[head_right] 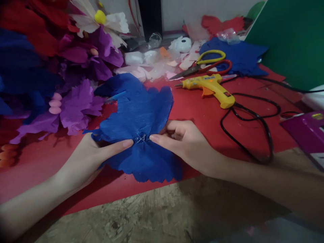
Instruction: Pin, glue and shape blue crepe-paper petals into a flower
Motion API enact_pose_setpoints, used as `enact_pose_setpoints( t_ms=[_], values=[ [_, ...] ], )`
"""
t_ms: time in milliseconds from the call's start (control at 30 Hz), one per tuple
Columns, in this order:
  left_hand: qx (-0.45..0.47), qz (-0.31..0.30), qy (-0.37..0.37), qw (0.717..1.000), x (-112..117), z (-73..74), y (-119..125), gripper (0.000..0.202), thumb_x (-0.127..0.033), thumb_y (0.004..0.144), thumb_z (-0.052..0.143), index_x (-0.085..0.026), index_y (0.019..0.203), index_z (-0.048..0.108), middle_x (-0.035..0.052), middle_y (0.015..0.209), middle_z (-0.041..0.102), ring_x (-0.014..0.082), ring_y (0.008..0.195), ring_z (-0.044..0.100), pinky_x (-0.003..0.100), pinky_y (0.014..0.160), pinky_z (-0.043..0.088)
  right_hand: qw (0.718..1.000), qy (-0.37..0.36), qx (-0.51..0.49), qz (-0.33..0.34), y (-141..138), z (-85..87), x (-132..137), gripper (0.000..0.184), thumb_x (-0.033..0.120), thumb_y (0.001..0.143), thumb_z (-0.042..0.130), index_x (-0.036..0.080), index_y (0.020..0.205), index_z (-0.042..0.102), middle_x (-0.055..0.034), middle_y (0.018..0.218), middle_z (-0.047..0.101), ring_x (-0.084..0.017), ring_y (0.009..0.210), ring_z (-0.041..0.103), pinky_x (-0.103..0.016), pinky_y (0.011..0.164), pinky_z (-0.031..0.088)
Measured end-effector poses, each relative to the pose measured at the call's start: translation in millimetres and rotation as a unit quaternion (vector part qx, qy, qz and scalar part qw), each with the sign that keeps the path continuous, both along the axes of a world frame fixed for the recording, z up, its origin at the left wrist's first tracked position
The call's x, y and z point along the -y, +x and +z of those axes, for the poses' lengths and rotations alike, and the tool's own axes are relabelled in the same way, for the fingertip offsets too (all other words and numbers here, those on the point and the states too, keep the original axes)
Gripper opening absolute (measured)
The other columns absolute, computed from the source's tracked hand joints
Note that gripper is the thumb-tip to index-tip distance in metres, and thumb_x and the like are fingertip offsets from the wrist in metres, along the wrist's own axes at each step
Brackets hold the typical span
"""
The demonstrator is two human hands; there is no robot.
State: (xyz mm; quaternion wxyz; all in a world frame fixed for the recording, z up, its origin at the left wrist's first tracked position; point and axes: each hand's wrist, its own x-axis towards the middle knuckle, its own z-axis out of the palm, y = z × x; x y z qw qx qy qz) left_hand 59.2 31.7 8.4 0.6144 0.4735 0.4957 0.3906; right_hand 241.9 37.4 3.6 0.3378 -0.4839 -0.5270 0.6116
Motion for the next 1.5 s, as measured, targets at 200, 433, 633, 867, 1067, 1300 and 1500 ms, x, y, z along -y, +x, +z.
enact_pose_setpoints(
  t_ms=[200, 433, 633, 867, 1067, 1300, 1500],
  values=[
    [-0.031, 0.014, -0.016, 0.999, 2.4, 1.3, 1.8, 0.012, -0.022, 0.063, 0.073, -0.023, 0.074, 0.068, -0.0042, 0.085, 0.072, 0.0176, 0.078, 0.066, 0.021, 0.064, 0.052, 0.998, 0.039, 0.04, -0.006, -2.8, 0.2, -0.3, 0.015, 0.031, 0.064, 0.058, 0.018, 0.07, 0.063, 0.0002, 0.066, 0.062, -0.008, 0.06, 0.059, -0.014, 0.052, 0.049],
    [-0.046, 0.012, -0.021, 0.999, 2.1, 2.8, 2.1, 0.013, -0.022, 0.061, 0.073, -0.023, 0.073, 0.068, -0.0042, 0.081, 0.073, 0.017, 0.072, 0.067, 0.022, 0.062, 0.052, 0.998, 0.052, 0.03, 0.0, -4.8, 1.1, -0.1, 0.013, 0.029, 0.064, 0.057, 0.018, 0.068, 0.062, 0.0008, 0.066, 0.061, -0.008, 0.062, 0.058, -0.014, 0.054, 0.048],
    [-0.016, 0.006, -0.05, 0.999, 1.4, 5.3, 3.4, 0.012, -0.021, 0.06, 0.073, -0.022, 0.072, 0.069, -0.003, 0.081, 0.073, 0.0174, 0.068, 0.067, 0.023, 0.059, 0.053, 0.997, 0.073, 0.016, -0.003, -5.5, 4.6, -3.3, 0.013, 0.027, 0.065, 0.055, 0.018, 0.055, 0.058, 0.0052, 0.047, 0.05, -0.001, 0.042, 0.045, -0.008, 0.038, 0.036],
    [0.01, 0.012, -0.094, 0.995, 1.9, 8.4, 4.0, 0.005, -0.02, 0.06, 0.072, -0.02, 0.063, 0.068, -0.0017, 0.072, 0.072, 0.0149, 0.057, 0.065, 0.021, 0.054, 0.052, 0.992, 0.105, 0.076, -0.003, -0.6, 0.3, -0.6, 0.015, 0.032, 0.065, 0.057, 0.019, 0.06, 0.062, 0.0001, 0.063, 0.06, -0.01, 0.058, 0.056, -0.016, 0.049, 0.047],
    [-0.009, 0.013, -0.082, 0.996, 1.3, 11.1, 5.2, 0.006, -0.023, 0.061, 0.071, -0.019, 0.064, 0.068, -0.0008, 0.071, 0.072, 0.0146, 0.057, 0.064, 0.021, 0.052, 0.05, 0.995, 0.08, 0.056, 0.003, -0.4, -0.9, -0.3, 0.017, 0.034, 0.066, 0.057, 0.019, 0.065, 0.064, 0.0001, 0.069, 0.063, -0.009, 0.061, 0.057, -0.015, 0.052, 0.048],
    [-0.016, -0.004, -0.07, 0.997, -0.7, 11.1, 0.5, 0.008, -0.027, 0.063, 0.069, -0.019, 0.067, 0.067, -0.0012, 0.07, 0.071, 0.0158, 0.061, 0.064, 0.023, 0.058, 0.05, 0.999, 0.001, -0.048, -0.002, -1.9, -2.0, -3.6, 0.016, 0.031, 0.065, 0.061, 0.015, 0.07, 0.061, 0.0008, 0.066, 0.06, -0.005, 0.063, 0.056, -0.013, 0.058, 0.046],
    [-0.004, -0.008, -0.022, 1.0, 2.7, 14.0, -0.7, 0.022, -0.027, 0.061, 0.069, -0.017, 0.081, 0.066, 0.0028, 0.077, 0.07, 0.02, 0.078, 0.064, 0.026, 0.07, 0.048, 0.998, 0.011, -0.041, -0.035, -3.7, -0.6, -7.2, 0.019, 0.028, 0.059, 0.065, 0.013, 0.063, 0.054, 0.005, 0.05, 0.044, 0.0, 0.043, 0.034, -0.011, 0.04, 0.028]
  ],
)
